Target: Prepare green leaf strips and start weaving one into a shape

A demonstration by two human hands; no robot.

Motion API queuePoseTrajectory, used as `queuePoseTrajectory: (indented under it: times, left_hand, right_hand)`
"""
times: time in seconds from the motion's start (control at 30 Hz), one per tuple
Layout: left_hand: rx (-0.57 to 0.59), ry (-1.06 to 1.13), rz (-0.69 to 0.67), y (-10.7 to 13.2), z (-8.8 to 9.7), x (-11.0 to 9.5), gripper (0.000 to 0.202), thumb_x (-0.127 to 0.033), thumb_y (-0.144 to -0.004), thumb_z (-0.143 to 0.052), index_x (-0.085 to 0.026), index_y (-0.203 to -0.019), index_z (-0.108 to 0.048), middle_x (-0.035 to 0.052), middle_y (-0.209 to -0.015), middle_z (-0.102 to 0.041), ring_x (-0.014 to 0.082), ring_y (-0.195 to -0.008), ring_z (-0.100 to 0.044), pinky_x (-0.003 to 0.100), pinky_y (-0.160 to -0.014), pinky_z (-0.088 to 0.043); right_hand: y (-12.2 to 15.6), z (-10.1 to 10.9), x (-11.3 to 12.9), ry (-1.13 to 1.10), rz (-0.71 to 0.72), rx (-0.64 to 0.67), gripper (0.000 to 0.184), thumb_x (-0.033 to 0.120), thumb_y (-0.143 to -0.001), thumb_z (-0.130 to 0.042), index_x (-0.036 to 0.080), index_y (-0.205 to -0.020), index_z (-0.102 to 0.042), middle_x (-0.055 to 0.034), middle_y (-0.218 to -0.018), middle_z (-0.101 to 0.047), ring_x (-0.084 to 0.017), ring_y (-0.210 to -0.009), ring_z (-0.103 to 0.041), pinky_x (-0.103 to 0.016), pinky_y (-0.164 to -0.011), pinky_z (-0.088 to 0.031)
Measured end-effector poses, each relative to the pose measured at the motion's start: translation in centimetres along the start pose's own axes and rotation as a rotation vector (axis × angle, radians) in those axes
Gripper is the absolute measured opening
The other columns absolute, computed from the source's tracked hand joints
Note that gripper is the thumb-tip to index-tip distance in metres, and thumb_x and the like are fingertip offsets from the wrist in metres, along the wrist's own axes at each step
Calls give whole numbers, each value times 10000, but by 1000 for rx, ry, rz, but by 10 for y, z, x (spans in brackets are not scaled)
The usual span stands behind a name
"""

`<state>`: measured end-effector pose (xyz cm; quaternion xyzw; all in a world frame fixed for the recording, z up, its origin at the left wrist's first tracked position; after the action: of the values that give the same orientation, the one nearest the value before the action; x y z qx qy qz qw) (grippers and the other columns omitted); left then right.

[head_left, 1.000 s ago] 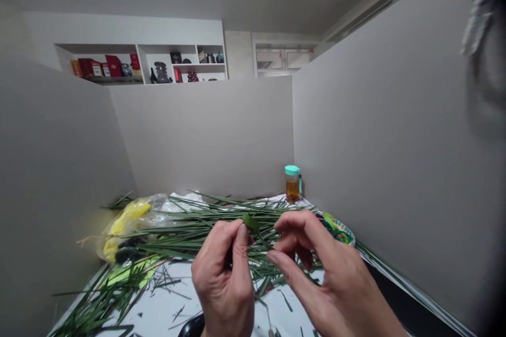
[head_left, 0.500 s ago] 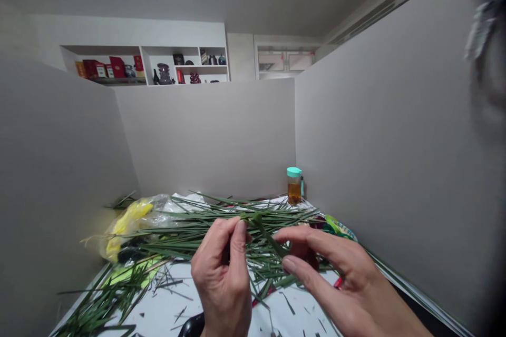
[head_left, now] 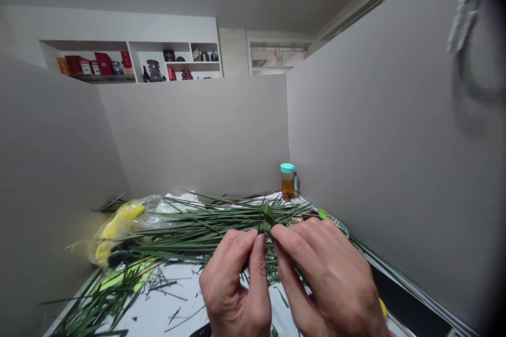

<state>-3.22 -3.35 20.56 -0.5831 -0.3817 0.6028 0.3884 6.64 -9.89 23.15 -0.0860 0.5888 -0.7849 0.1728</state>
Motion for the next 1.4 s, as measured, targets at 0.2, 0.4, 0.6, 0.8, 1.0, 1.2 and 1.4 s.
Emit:
queuePoseTrajectory:
  times: [0.2, 0.4, 0.6, 0.8, 1.0, 1.2, 1.4]
  left_hand:
    - [-25, 24, 15, 4, 0, 1, 150, -68, -884, -568, -193, -913, -645, -10, -744, -600, 102, -639, -569, 187, -619, -482]
    - [-46, 128, 103, 4, -2, 8, 154, -103, -887, -582, -224, -909, -674, -19, -744, -600, 101, -629, -558, 184, -616, -476]
    - [-28, 89, 79, 1, -1, 6, 143, -94, -874, -591, -212, -888, -672, -12, -776, -618, 105, -643, -561, 181, -597, -468]
    - [-20, 53, -3, -1, -1, -1, 159, -45, -859, -590, -187, -897, -652, -3, -767, -602, 110, -672, -562, 190, -598, -460]
    - [-12, 37, -18, 1, -4, -5, 160, -40, -858, -583, -188, -875, -641, -6, -741, -583, 106, -637, -541, 190, -575, -437]
    - [37, 134, 77, 6, -8, 4, 136, -111, -882, -586, -212, -917, -670, -11, -702, -555, 101, -591, -505, 186, -532, -400]
    - [-37, 280, 194, 9, -8, 11, 85, -161, -861, -633, -224, -864, -689, -5, -692, -548, 105, -587, -495, 176, -519, -398]
  right_hand:
    - [-1, -5, -1, -96, -83, 41, 183, 62, -827, -504, 138, -963, -599, -60, -736, -659, -195, -672, -616, -339, -641, -448]
    - [1, -9, -20, -385, -385, 149, 176, 137, -895, -446, 245, -786, -531, 28, -666, -639, -138, -612, -638, -241, -565, -477]
    - [-8, -10, -18, -416, -339, 265, 239, 103, -856, -442, 261, -751, -587, 27, -577, -639, -150, -474, -592, -249, -475, -476]
    - [-10, -9, -21, -357, -290, 276, 232, 159, -890, -443, 241, -698, -544, 12, -658, -650, -161, -607, -619, -275, -558, -476]
    - [0, -8, -36, -490, -500, 239, 278, 269, -995, -394, 221, -748, -512, 34, -736, -563, -108, -670, -537, -224, -627, -421]
    - [2, -11, -43, -753, -687, 197, 148, 296, -948, -512, 237, -830, -578, 60, -764, -568, -85, -722, -534, -177, -667, -410]
    - [6, -27, -44, -1023, -790, 340, 148, 310, -928, -543, 219, -820, -590, 51, -774, -573, -83, -743, -520, -168, -680, -420]
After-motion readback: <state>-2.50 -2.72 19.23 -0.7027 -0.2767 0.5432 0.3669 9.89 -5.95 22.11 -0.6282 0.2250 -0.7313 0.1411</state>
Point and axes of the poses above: each hand's wrist, its own y-axis away from the middle knuckle, its own z-axis out of the back of the hand, x = y × z, the point moved 8 cm from there along -y, towards the middle knuckle
